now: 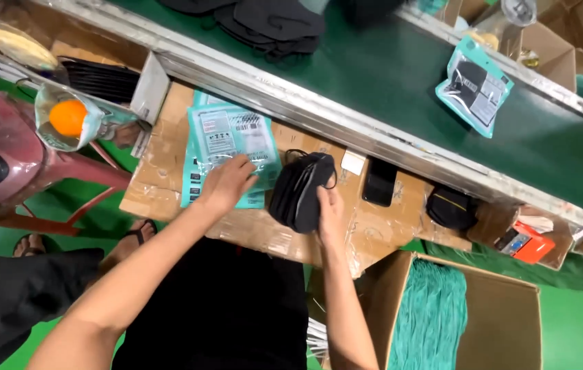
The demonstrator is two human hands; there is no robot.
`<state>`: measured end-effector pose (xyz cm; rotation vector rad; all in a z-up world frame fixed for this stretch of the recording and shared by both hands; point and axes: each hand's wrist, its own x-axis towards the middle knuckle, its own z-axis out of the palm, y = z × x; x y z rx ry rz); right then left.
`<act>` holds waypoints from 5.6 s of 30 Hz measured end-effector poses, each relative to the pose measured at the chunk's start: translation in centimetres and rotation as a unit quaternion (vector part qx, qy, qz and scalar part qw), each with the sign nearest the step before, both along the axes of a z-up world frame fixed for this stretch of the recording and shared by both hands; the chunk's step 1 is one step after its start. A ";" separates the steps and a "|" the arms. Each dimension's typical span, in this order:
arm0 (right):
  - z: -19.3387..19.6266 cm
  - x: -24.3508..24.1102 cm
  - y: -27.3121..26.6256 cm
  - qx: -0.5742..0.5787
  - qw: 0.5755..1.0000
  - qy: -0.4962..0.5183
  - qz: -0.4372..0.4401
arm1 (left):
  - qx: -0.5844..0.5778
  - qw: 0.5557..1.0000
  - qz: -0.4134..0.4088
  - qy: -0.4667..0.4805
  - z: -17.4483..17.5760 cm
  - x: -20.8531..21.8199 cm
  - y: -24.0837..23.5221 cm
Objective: Picking up face masks from a conveyor belt, stacking them, and inserting them into plastic packaging pouches.
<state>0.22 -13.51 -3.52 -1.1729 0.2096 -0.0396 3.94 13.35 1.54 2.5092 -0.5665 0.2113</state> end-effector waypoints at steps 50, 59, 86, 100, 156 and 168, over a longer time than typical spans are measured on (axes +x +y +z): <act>7.1 -5.7 6.2 0.096 0.993 0.057 -0.031 | -0.591 0.714 -0.036 0.374 2.5 -13.2 -6.7; 18.9 -7.3 6.7 -0.400 0.906 -0.127 0.053 | -0.192 0.956 -0.015 -0.219 21.8 -8.5 0.8; 15.2 -2.1 2.9 0.014 1.000 -0.010 0.001 | -0.397 0.914 0.048 0.066 17.4 -4.6 -2.6; 16.9 -1.1 -15.6 0.178 0.957 -0.053 -0.223 | -0.184 0.965 -0.072 -0.172 17.1 13.0 -10.3; 10.7 -5.9 -6.6 -0.430 0.897 -0.041 0.096 | -0.219 0.947 -0.146 0.182 2.7 -3.0 -13.2; 8.4 -6.4 -6.4 -0.311 0.949 -0.018 0.036 | -0.311 0.900 -0.148 0.269 3.1 -3.6 -14.7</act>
